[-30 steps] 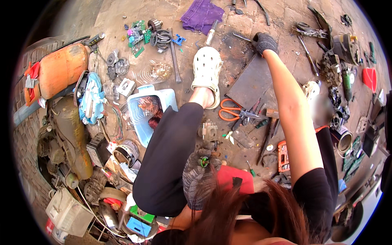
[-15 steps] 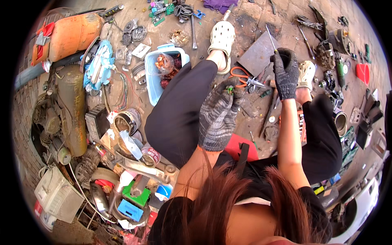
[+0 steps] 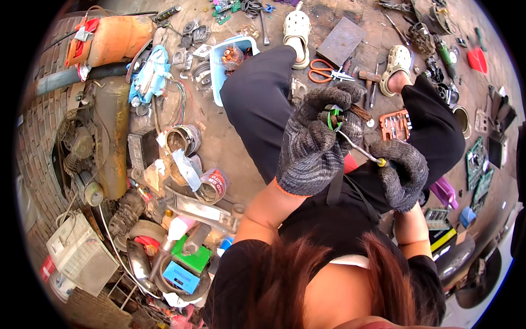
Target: The person sits on the floor and uses a screwdriver to disassemble a small green electronic component. They remove a screw and separate parts of the device while surrounded by tools and electronic parts.
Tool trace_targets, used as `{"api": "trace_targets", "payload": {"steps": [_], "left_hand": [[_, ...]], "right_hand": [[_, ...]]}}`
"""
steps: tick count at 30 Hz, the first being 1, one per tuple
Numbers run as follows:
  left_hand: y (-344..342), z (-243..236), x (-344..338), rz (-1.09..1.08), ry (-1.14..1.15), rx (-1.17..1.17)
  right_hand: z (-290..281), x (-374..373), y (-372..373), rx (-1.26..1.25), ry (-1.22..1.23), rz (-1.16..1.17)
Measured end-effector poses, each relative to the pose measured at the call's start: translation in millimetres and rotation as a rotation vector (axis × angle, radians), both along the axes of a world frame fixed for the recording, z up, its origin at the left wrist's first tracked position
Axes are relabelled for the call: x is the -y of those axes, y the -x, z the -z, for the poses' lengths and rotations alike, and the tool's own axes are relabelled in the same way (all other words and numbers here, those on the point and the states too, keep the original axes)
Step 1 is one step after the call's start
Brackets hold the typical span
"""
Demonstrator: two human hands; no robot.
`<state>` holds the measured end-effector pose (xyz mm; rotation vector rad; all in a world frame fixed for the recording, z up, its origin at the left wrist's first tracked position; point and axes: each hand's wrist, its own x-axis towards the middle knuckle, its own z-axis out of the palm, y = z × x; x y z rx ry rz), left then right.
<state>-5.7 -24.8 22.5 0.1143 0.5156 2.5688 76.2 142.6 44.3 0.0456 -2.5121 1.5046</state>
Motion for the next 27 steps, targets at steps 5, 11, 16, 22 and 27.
{"api": "trace_targets", "payload": {"steps": [5,11,16,22,27], "left_hand": [[-21,-21,-2,0.001,0.153,-0.064],[-35,-26,-2,-0.002,0.062,-0.073],[-39,-28,-2,0.052,-0.033,-0.052],[-46,-32,0,0.021,-0.013,-0.031],[-45,-28,5,0.052,-0.133,-0.005]], "right_hand": [[4,4,-25,-0.054,0.090,0.067],[6,3,-39,-0.101,0.053,0.057],[-2,8,-40,-0.151,0.085,0.069],[-7,11,-41,-0.198,-0.003,0.053],[-9,14,-43,-0.222,-0.062,0.055]]}}
